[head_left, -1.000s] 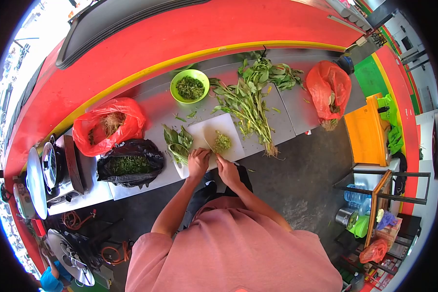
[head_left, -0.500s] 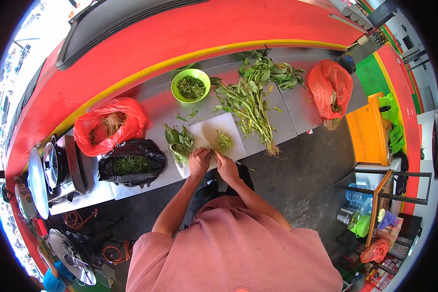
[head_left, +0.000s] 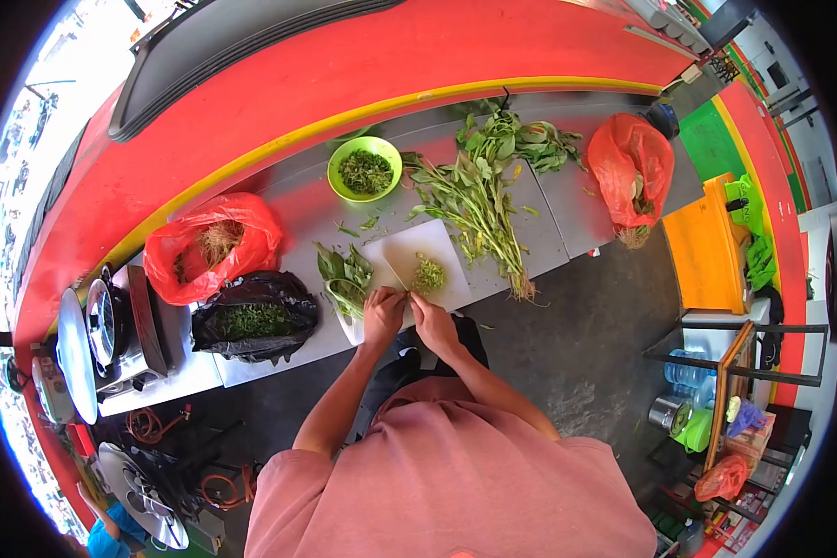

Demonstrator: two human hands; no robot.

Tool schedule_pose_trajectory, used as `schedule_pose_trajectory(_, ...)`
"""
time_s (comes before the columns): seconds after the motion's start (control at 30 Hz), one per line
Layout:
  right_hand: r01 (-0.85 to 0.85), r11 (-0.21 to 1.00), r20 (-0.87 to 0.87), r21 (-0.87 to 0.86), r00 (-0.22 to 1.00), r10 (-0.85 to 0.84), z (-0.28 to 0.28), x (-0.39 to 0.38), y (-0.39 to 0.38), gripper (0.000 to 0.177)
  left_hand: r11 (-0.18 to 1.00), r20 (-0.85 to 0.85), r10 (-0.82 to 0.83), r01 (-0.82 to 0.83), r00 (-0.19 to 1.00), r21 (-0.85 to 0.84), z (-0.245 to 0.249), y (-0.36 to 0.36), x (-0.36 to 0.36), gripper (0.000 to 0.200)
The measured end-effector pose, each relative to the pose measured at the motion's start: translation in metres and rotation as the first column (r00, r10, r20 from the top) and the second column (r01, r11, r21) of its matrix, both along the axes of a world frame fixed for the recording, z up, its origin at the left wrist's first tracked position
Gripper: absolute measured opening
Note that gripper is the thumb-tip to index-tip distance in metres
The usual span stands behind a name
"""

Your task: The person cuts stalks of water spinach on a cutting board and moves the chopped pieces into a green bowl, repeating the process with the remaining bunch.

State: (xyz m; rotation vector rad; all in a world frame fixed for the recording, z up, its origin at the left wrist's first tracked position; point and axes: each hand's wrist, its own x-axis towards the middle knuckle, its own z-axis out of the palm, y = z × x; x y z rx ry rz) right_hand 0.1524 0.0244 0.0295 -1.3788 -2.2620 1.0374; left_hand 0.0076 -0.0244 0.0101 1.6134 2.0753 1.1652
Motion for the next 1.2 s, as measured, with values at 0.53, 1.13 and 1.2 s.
schedule_pose_trajectory(0.53,0.003,1.000,0.035,-0.015,0.999,-0.003,0.001,0.010,-0.011,0.034,1.000,0.063,-0.003,0.003,0.998,0.010,-0.009,-0.001,-0.003,0.012)
schedule_pose_trajectory(1.13,0.003,1.000,0.042,0.016,0.999,-0.003,0.002,-0.001,-0.008,0.034,1.000,0.109,-0.007,0.005,0.994,0.021,-0.014,0.001,-0.006,0.010)
schedule_pose_trajectory(1.2,-0.008,0.999,0.037,0.040,0.999,0.006,0.002,0.003,-0.008,0.034,0.999,0.097,-0.029,0.025,0.995,0.041,-0.013,0.001,-0.006,0.010)
